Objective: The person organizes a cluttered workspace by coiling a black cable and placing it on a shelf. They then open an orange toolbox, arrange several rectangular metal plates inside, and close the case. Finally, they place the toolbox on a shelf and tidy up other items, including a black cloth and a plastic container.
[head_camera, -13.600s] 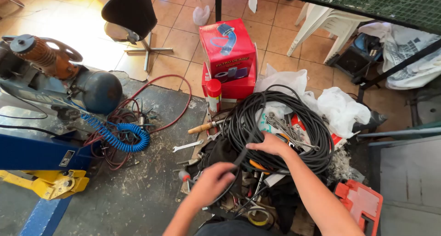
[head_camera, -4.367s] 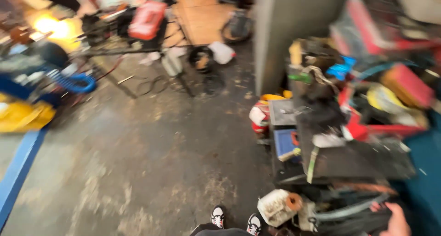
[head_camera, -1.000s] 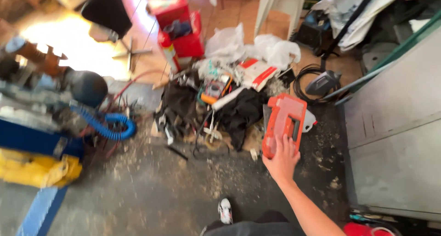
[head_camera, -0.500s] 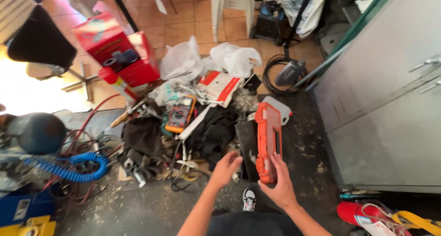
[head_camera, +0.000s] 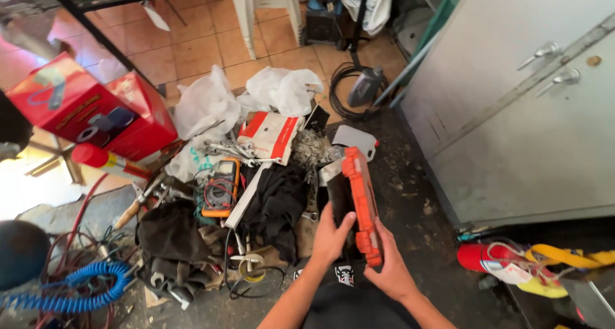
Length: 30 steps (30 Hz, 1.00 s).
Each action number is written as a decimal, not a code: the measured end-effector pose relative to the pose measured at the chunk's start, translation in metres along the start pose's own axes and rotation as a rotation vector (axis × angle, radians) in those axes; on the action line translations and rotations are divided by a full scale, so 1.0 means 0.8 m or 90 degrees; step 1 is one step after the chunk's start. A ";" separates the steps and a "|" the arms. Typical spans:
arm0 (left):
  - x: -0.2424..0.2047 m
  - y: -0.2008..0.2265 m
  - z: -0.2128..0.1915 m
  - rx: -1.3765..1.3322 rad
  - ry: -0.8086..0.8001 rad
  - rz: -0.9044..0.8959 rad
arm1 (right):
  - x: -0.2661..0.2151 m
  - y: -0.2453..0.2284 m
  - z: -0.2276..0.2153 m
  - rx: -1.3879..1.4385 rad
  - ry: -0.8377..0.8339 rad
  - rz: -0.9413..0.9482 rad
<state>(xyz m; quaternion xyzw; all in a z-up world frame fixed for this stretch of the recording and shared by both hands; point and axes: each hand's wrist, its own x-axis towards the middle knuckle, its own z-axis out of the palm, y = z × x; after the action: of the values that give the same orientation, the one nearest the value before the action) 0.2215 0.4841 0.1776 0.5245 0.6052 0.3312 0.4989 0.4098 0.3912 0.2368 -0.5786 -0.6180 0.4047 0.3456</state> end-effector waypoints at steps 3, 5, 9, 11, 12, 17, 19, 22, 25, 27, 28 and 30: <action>0.007 0.029 0.004 -0.071 -0.046 0.056 | 0.004 -0.010 0.010 0.032 0.012 0.076; 0.006 0.055 -0.004 -0.040 -0.054 0.025 | 0.002 0.004 0.010 0.032 0.028 0.052; 0.017 0.064 -0.007 0.011 -0.044 -0.099 | -0.008 0.044 -0.001 0.153 0.077 0.095; 0.024 0.050 -0.011 0.033 -0.058 -0.113 | -0.006 0.037 -0.006 0.131 0.098 0.138; 0.027 0.044 -0.012 0.051 -0.066 -0.128 | -0.006 0.034 -0.010 0.106 0.112 0.177; 0.044 -0.002 -0.014 0.081 -0.025 -0.098 | 0.002 0.018 -0.022 0.118 0.167 0.195; 0.038 0.030 -0.026 0.070 -0.031 -0.128 | 0.011 -0.001 -0.031 0.101 0.183 0.219; 0.017 0.087 -0.041 0.008 -0.082 -0.192 | 0.024 -0.029 -0.040 0.067 0.174 0.297; 0.010 0.098 -0.028 -0.064 -0.071 -0.151 | 0.030 -0.040 -0.038 -0.006 0.134 0.242; 0.011 0.100 -0.013 0.011 -0.074 -0.137 | 0.037 -0.055 -0.033 -0.054 0.041 0.255; 0.013 0.093 -0.014 0.011 -0.074 -0.136 | 0.037 -0.061 -0.031 -0.053 0.042 0.255; 0.020 0.082 -0.011 -0.015 -0.084 -0.091 | 0.040 -0.071 -0.033 0.059 0.055 0.300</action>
<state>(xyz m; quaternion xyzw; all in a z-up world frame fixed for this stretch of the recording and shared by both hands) 0.2339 0.5156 0.2366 0.4948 0.6026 0.2667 0.5665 0.4055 0.4251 0.2979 -0.7073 -0.4313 0.4769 0.2939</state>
